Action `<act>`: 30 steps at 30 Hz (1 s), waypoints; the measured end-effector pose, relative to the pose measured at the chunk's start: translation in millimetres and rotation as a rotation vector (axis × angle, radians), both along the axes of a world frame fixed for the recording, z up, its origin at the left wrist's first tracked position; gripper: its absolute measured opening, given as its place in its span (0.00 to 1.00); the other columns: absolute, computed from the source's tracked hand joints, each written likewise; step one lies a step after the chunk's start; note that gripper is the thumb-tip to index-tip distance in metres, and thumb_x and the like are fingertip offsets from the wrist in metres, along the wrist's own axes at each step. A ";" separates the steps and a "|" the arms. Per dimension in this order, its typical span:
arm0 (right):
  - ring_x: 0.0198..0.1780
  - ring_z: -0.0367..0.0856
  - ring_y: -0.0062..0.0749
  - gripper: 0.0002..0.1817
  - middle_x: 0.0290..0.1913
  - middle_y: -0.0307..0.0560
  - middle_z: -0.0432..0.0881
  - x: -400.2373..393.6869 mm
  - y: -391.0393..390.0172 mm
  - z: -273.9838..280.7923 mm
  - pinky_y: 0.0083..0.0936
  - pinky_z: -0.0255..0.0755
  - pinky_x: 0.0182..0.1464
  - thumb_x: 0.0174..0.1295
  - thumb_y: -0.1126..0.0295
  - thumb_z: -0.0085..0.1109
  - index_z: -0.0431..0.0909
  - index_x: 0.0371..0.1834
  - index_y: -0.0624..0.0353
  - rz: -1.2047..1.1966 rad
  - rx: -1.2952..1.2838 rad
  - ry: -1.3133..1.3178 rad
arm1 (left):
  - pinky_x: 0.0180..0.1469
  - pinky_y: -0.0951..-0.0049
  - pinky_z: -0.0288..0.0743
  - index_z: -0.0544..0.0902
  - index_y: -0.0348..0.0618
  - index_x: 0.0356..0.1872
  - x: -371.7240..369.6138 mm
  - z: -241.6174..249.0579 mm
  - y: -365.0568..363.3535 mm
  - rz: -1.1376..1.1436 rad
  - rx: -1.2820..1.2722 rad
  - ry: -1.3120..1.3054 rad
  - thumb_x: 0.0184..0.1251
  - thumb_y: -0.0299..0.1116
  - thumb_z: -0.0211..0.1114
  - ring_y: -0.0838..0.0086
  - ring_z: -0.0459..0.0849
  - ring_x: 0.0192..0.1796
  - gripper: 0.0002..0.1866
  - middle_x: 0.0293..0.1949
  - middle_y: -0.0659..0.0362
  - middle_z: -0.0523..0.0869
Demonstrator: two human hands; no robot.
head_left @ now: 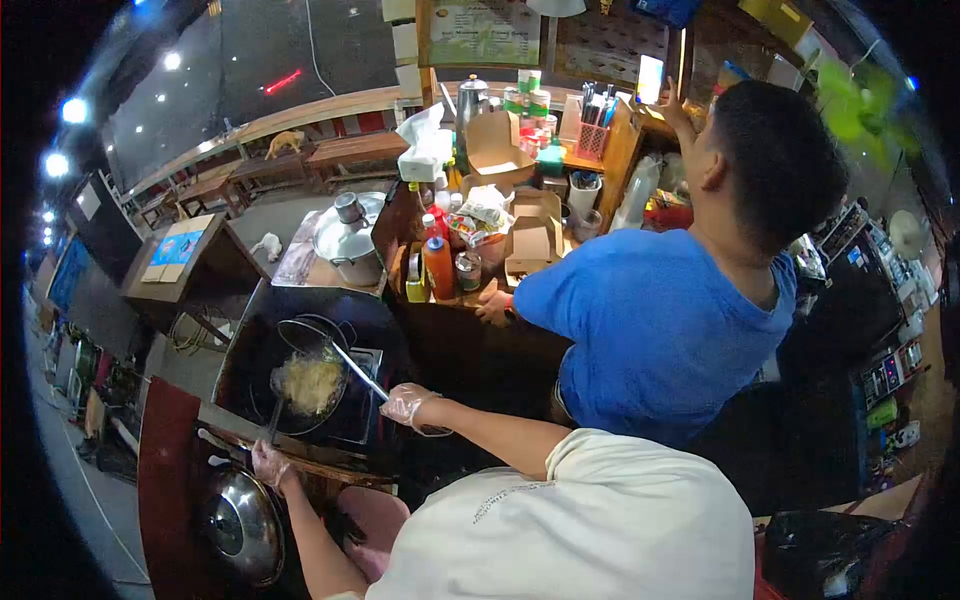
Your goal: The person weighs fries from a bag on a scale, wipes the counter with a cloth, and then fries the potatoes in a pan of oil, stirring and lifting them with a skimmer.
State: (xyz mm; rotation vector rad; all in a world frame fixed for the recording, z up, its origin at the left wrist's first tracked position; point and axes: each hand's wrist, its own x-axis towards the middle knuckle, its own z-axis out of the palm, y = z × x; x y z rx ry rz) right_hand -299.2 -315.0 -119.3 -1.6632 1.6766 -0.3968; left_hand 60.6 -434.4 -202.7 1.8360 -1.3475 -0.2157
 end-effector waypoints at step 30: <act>0.43 0.84 0.59 0.26 0.34 0.66 0.84 10.2 -12.0 -27.2 0.46 0.75 0.48 0.66 0.51 0.51 0.85 0.37 0.67 -0.024 -0.047 -0.052 | 0.47 0.67 0.80 0.85 0.36 0.46 -9.7 56.3 69.9 -0.417 -0.234 -0.081 0.71 0.26 0.61 0.64 0.88 0.43 0.08 0.40 0.50 0.89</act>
